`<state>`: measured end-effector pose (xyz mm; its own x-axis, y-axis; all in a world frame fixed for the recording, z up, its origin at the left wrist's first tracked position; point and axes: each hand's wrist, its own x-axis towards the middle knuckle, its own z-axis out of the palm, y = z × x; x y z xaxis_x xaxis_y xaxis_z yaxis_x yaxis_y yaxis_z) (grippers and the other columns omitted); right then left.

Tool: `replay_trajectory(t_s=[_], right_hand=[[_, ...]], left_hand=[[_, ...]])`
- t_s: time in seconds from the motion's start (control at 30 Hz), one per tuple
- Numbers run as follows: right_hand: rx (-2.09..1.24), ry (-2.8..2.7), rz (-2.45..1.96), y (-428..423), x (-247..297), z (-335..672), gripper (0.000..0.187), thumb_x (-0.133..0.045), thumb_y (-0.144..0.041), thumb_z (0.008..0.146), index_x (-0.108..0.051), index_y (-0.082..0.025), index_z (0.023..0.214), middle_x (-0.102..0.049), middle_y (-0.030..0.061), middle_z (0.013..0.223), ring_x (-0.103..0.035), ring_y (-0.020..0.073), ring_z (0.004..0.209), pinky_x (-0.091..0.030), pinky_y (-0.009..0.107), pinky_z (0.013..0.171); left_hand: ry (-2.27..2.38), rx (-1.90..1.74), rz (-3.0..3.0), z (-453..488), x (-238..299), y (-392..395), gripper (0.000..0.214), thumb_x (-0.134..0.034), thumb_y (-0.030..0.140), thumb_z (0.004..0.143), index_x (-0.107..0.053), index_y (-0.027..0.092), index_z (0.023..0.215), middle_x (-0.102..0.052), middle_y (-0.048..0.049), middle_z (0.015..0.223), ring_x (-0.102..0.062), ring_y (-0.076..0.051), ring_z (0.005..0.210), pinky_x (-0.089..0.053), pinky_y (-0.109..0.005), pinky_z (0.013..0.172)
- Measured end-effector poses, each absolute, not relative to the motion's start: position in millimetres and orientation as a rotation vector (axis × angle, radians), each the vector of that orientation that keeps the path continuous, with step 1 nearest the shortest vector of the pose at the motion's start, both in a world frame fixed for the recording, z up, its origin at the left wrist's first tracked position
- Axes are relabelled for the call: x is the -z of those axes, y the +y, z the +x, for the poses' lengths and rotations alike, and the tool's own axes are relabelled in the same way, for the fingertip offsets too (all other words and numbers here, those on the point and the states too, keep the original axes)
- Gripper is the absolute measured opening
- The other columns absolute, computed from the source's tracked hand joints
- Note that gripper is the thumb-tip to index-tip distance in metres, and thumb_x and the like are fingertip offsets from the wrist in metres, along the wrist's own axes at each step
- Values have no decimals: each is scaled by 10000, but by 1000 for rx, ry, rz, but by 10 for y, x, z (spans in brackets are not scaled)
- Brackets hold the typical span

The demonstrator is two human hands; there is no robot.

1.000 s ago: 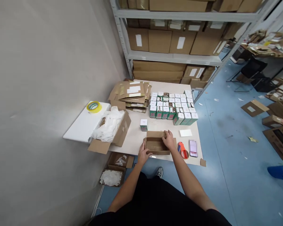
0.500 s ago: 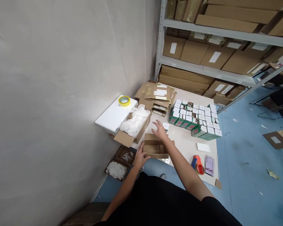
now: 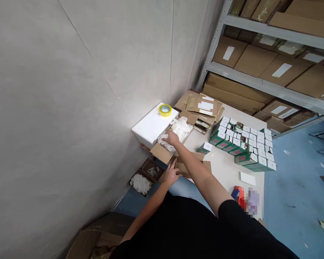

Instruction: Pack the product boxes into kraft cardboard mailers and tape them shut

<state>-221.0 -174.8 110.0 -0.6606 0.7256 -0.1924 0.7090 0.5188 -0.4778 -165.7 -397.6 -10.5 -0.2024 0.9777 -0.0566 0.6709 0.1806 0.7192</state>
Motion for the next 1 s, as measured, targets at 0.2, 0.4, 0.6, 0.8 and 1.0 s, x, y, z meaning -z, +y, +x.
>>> replay_trajectory(t_s=[0.2, 0.4, 0.6, 0.8, 1.0], right_hand=[[-719, -2739, -1285, -1743, -966, -2234, 204, -688, -237, 889, -731, -220, 1087, -760, 82, 1123, -687, 252, 1068, -500, 298, 870], [-864, -2353, -1172, -1677, -1013, -2095, 163, -611, -224, 901, -729, -216, 1012, -775, 49, 1031, -680, 209, 956, -496, 291, 867], [-982, -2006, -1024, -1616, -1236, -1726, 170, -600, -294, 848, -717, -203, 930, -758, 26, 911, -650, 188, 822, -511, 291, 820], [-930, -1801, -977, -1693, -1402, -767, 199, -623, -372, 853, -713, -203, 907, -736, 44, 881, -647, 201, 808, -511, 311, 815], [-937, -1582, -1119, -1835, -1329, 399, 255, -635, -449, 848, -706, -207, 884, -714, 39, 833, -626, 197, 760, -508, 312, 767]], left_hand=[[1916, -813, 1545, -1665, 72, -3988, 94, -858, 251, 737, -794, 218, 797, -296, 1, 1703, -331, -369, 1517, -391, -515, 1220], [1927, -830, 1572, -1676, 129, -3991, 133, -883, 261, 714, -796, 229, 809, -313, 0, 1695, -395, -357, 1481, -421, -511, 1198], [1953, -832, 1630, -1589, 187, -3982, 144, -891, 272, 709, -790, 235, 805, -297, 7, 1702, -435, -344, 1455, -444, -493, 1178], [1958, -811, 1736, -1306, 172, -3900, 146, -890, 290, 728, -785, 228, 807, -279, -9, 1709, -465, -353, 1433, -451, -489, 1174], [1895, -809, 1854, -881, 190, -3668, 138, -887, 289, 734, -785, 235, 810, -352, -33, 1676, -475, -355, 1421, -482, -489, 1143]])
